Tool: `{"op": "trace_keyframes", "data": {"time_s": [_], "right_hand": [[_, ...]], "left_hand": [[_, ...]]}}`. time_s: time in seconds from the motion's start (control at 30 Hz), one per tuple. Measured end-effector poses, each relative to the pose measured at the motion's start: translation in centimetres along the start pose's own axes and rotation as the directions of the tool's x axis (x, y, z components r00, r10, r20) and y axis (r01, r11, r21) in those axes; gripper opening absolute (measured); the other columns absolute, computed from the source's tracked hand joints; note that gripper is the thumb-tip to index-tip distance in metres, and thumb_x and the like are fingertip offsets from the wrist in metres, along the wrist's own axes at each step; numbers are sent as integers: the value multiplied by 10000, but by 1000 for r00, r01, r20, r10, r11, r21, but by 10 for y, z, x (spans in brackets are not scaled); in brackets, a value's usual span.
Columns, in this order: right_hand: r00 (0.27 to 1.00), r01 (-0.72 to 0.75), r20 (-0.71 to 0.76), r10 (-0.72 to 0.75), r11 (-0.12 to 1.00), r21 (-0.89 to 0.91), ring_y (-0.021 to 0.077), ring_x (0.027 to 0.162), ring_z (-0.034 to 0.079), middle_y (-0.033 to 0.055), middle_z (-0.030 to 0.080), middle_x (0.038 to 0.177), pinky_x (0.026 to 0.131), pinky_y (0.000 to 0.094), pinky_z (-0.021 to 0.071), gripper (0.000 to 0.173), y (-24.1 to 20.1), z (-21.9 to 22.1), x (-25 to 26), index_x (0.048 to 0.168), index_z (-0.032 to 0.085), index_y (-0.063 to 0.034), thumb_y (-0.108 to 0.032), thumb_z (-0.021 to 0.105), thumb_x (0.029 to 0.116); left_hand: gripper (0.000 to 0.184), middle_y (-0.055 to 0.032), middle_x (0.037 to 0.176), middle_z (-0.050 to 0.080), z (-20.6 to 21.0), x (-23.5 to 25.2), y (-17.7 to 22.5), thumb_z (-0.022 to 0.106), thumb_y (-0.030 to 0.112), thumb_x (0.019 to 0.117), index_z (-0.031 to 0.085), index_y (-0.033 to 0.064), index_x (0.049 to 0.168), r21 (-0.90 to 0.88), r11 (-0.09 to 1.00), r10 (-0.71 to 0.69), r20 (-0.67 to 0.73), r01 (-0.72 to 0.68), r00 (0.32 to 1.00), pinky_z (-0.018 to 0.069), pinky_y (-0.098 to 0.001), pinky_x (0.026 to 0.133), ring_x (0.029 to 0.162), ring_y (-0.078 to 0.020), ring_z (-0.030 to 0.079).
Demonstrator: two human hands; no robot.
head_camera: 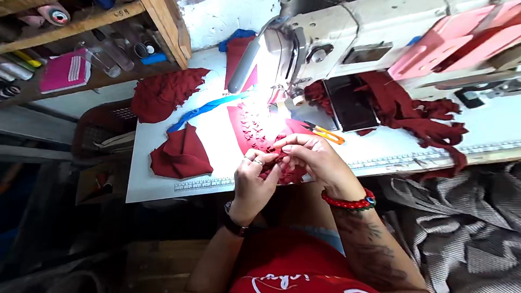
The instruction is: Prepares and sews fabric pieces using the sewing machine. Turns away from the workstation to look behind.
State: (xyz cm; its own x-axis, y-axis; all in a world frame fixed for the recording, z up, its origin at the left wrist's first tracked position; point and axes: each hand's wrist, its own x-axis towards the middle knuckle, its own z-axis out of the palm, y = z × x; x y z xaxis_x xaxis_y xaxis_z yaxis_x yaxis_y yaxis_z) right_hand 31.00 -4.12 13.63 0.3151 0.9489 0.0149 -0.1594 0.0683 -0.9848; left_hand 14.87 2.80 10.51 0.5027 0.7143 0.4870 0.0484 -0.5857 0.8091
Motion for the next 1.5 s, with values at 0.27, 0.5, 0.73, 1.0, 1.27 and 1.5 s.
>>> {"op": "trace_keyframes", "data": {"time_s": [0.27,0.5,0.73,1.0,1.27,1.5], "right_hand": [[992,-21,122,38,991,-134,61,827,688,-29,731,1021,717,213,589,313,-5,-14,-10,1215,696,-157,-286,714,930],[988,-43,145,50,998,-52,115,849,722,31,746,1036,748,253,622,210,1,-5,-9,1173,726,-103,-195,628,1012],[984,180,21,-179,980,-80,67,836,684,-26,727,946,744,228,592,47,7,-13,-17,953,739,-164,-175,746,908],[978,206,82,-193,959,-193,92,829,701,-15,728,999,754,245,615,117,-8,-45,-38,1051,756,-168,-218,690,969],[995,82,73,-64,956,-281,73,826,705,-33,750,960,731,209,597,208,-12,-53,-48,1077,744,-166,-281,761,903],[996,75,48,-70,993,-95,67,782,696,-29,738,910,744,228,598,106,-6,-50,-48,1040,734,-183,-239,688,963]], "left_hand": [[127,-29,899,682,-8,7,15,628,73,995,735,6,979,-378,863,-325,96,336,941,548,-216,706,778,-60,639],[133,-30,903,679,-3,1,18,609,42,1000,725,-13,1034,-462,823,-327,92,331,941,532,-200,681,742,-45,616],[151,-17,874,681,11,-11,31,576,59,1023,684,-44,1049,-449,831,-284,164,328,945,519,-176,637,695,-11,598],[158,-38,891,666,36,-17,40,558,51,1026,669,-61,1035,-511,815,-208,183,273,961,530,-184,628,696,-23,599],[150,-71,922,665,47,-23,36,564,19,1008,670,-83,1034,-501,849,-141,93,169,986,565,-211,695,763,-48,630],[148,-103,985,680,55,-27,31,607,-7,970,679,-96,1064,-484,871,-79,37,87,996,580,-223,739,824,-65,651]]}}
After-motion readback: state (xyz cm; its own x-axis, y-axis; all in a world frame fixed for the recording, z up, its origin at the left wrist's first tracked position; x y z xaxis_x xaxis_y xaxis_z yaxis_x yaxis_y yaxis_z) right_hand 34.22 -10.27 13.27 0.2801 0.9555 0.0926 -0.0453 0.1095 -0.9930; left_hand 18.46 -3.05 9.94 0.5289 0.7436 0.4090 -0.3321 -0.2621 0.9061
